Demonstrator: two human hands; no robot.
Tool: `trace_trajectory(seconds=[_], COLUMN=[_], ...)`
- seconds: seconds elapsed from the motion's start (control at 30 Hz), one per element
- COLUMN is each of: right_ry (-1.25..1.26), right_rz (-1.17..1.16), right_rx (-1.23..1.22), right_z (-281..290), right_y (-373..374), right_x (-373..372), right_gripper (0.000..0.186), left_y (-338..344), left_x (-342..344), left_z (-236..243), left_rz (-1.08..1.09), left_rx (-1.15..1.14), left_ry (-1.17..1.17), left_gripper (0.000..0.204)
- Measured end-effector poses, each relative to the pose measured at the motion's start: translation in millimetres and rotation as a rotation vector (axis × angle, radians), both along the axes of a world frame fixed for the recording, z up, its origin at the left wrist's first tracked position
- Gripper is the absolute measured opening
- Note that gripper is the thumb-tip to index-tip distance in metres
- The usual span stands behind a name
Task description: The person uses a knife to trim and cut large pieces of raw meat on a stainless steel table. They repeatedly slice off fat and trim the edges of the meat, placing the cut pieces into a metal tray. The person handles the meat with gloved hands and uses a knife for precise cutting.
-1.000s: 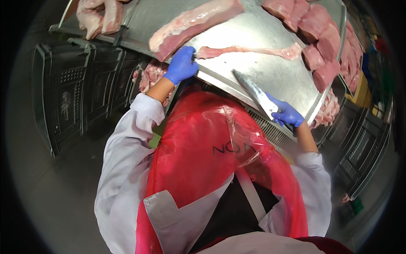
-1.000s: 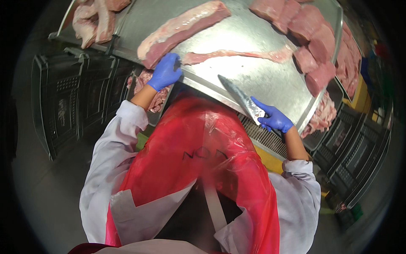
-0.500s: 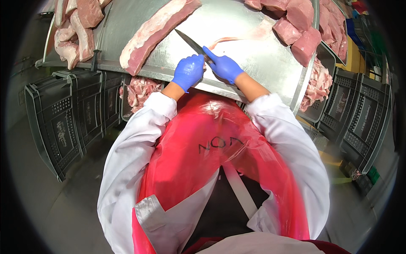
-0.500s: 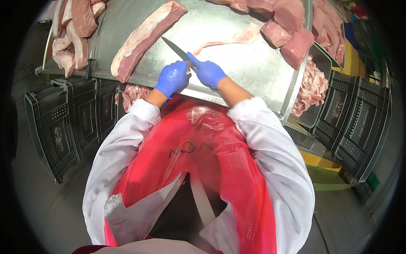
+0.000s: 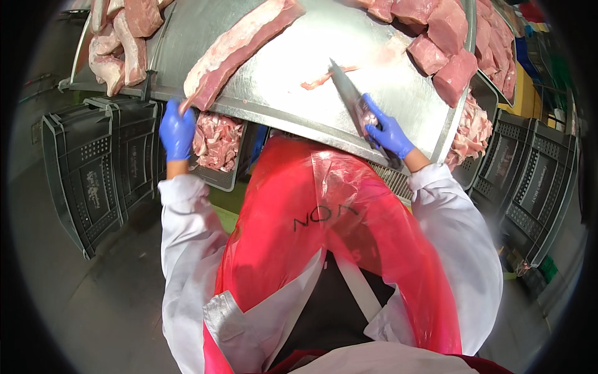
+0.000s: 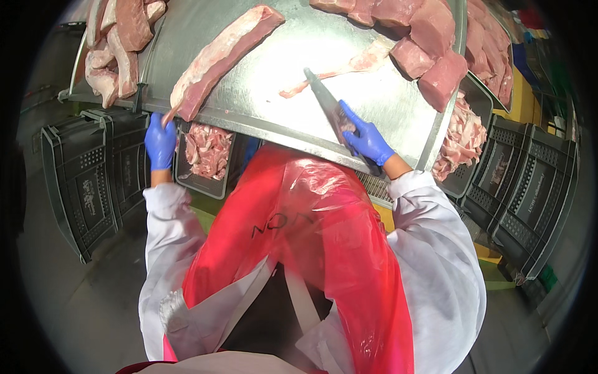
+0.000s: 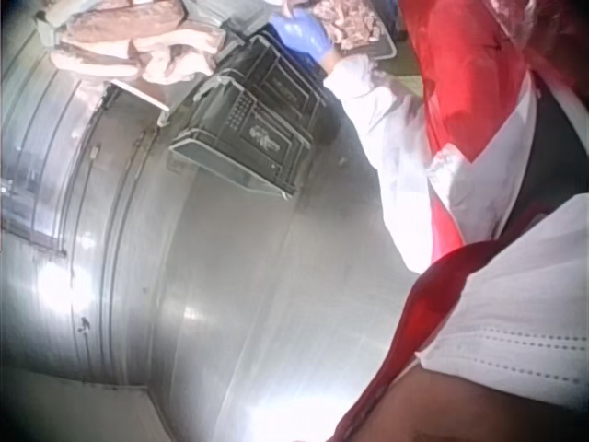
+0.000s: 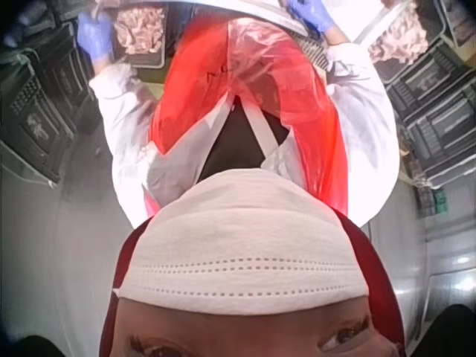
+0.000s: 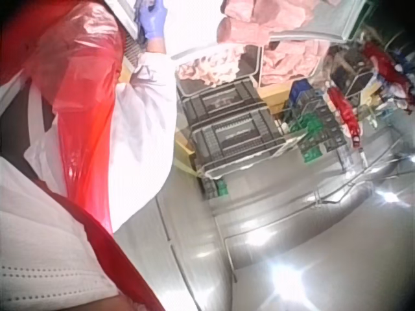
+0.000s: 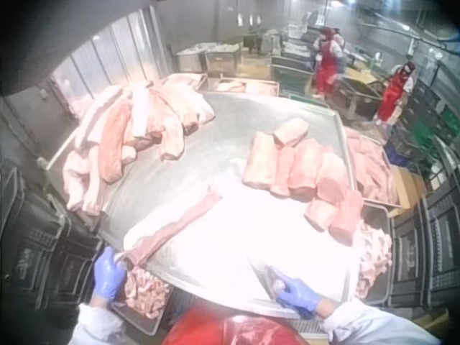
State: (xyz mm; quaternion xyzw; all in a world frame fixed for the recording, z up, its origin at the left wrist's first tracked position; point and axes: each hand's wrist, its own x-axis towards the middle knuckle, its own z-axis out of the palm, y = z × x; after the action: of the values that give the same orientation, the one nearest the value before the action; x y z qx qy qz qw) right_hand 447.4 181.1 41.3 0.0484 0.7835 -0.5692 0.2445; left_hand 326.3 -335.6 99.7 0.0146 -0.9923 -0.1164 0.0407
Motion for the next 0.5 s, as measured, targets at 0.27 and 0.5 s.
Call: trace_trajectory(seconds=[0.27,0.5], right_ry=[0.312,0.459], right_rz=[-0.936,-0.811], right_rx=[-0.83,-0.769], right_z=[-63.1,-71.8], right_y=[-57.7,-11.2], right_x=[-206.7,-205.1], right_gripper=[0.087,0.088], left_y=[-61.1,24.4], left_x=[49.7,12.3], left_z=[-43.0,-61.3], left_rz=[0.086,-0.224], left_rx=[-0.381,-0.001], left_ry=[-0.083,0.086], left_gripper=[0.067,0.058])
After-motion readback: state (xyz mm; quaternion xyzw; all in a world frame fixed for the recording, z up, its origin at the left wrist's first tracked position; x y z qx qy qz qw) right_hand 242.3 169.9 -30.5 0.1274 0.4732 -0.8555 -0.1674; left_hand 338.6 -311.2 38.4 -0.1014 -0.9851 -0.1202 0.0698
